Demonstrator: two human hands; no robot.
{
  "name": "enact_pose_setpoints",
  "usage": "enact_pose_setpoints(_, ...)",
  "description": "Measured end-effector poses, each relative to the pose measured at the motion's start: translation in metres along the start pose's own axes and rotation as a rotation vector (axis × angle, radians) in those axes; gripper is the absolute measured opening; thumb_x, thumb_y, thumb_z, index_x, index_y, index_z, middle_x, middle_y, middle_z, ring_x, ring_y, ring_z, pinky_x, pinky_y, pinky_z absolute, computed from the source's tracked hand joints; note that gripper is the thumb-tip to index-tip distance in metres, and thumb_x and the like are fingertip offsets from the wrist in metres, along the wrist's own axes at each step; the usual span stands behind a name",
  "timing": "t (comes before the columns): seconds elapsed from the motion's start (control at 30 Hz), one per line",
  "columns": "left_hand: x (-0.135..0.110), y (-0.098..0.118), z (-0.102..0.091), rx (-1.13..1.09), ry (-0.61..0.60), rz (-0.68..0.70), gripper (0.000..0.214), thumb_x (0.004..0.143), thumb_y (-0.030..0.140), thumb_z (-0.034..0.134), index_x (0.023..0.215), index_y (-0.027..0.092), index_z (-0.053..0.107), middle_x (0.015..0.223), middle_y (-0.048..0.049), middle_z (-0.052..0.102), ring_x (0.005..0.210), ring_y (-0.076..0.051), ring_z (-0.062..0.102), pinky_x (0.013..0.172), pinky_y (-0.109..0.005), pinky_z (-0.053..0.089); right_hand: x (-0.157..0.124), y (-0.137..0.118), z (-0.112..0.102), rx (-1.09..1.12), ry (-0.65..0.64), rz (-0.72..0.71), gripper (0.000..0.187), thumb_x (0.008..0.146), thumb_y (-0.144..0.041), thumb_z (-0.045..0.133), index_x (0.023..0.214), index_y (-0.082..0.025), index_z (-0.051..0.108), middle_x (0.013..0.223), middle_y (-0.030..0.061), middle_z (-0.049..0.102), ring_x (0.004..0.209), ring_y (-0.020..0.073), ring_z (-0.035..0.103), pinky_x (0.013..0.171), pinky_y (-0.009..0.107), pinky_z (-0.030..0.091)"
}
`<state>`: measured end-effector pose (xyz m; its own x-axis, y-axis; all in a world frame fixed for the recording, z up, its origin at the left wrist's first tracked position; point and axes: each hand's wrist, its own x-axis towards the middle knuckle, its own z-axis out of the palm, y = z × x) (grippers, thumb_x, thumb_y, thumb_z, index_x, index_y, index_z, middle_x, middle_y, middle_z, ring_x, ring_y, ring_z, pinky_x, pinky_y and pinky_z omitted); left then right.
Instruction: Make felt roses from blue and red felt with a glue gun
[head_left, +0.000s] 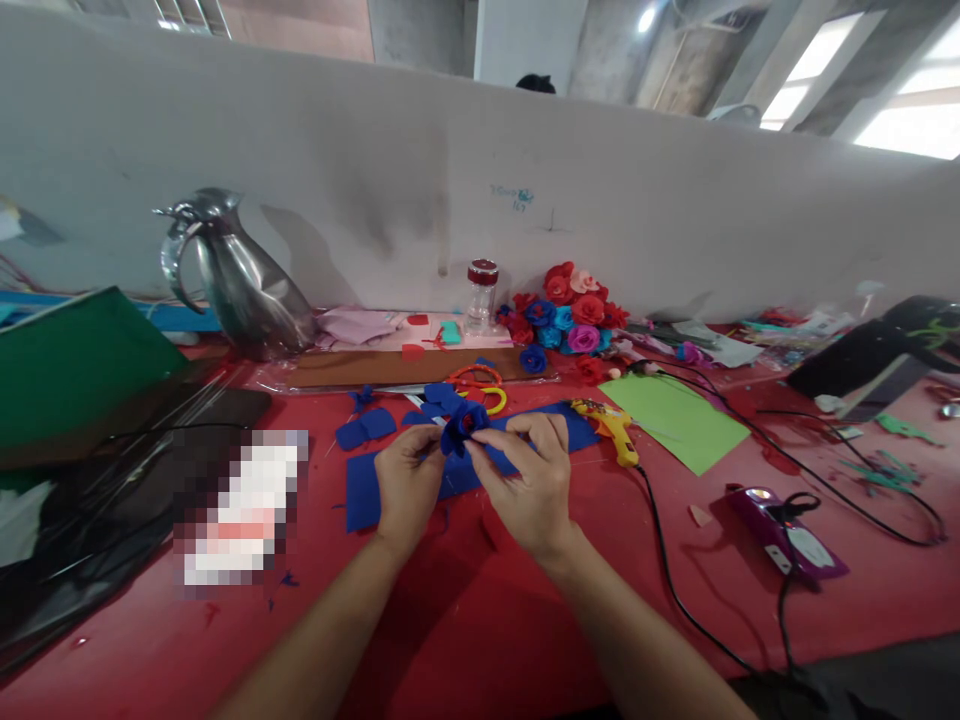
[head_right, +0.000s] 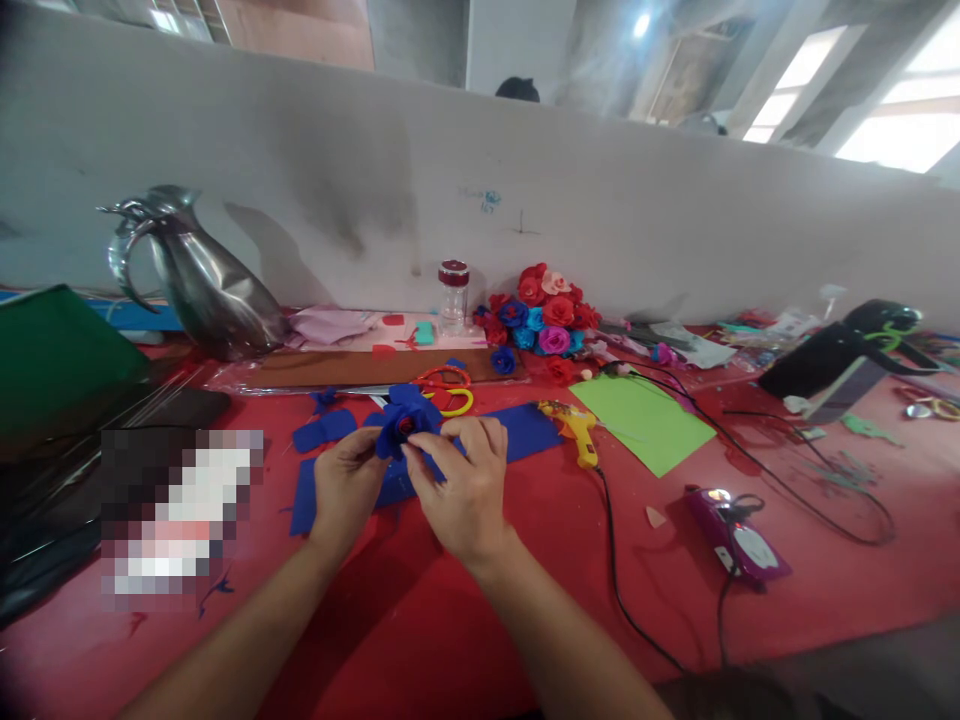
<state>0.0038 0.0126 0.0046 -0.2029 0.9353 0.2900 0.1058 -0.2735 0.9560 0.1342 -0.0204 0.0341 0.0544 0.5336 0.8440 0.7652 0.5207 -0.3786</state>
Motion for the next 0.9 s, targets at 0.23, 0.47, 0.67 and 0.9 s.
enact_pose_setpoints(0.23,-0.002,-0.006,0.0,0.058,0.008,0.03,0.02,0.065,0.015,0.057,0.075,0.018,0.074,0.078,-0.0041,0.073,0.072,-0.018,0.064,0.07,-0.026,0.05,-0.001,0.001,0.001,-0.02,0.0,-0.008,0.003,0.078,-0.021,0.069,0.077,-0.024,0.07,0.075,0.0028,0.056,0.076,0.0185,0.049,0.071,0.036,0.038)
enact_pose_setpoints(0.47,-0.003,-0.004,-0.001,0.13,0.006,0.103,0.023,0.065,0.011,0.053,0.072,0.019,0.073,0.078,-0.0044,0.073,0.072,-0.018,0.064,0.072,-0.027,0.051,-0.002,-0.001,0.001,-0.023,0.001,-0.033,0.008,0.078,-0.019,0.068,0.073,-0.025,0.069,0.073,0.002,0.055,0.075,0.0182,0.048,0.072,0.037,0.037)
enact_pose_setpoints(0.67,-0.004,0.002,-0.003,0.213,0.011,0.238,0.02,0.069,0.011,0.054,0.07,0.021,0.071,0.076,-0.0039,0.073,0.07,-0.017,0.065,0.07,-0.026,0.051,-0.004,-0.004,0.002,-0.045,0.014,-0.029,0.006,0.078,-0.021,0.068,0.079,-0.027,0.07,0.074,0.002,0.056,0.077,0.0191,0.049,0.072,0.037,0.035)
enact_pose_setpoints(0.9,-0.003,0.009,-0.005,0.203,-0.041,0.314,0.018,0.071,0.013,0.056,0.071,0.02,0.073,0.077,-0.0059,0.073,0.068,-0.016,0.065,0.069,-0.025,0.051,-0.003,-0.006,0.0,-0.046,-0.01,-0.1,0.01,0.078,-0.017,0.067,0.074,-0.026,0.067,0.071,0.0012,0.057,0.074,0.018,0.048,0.071,0.036,0.034)
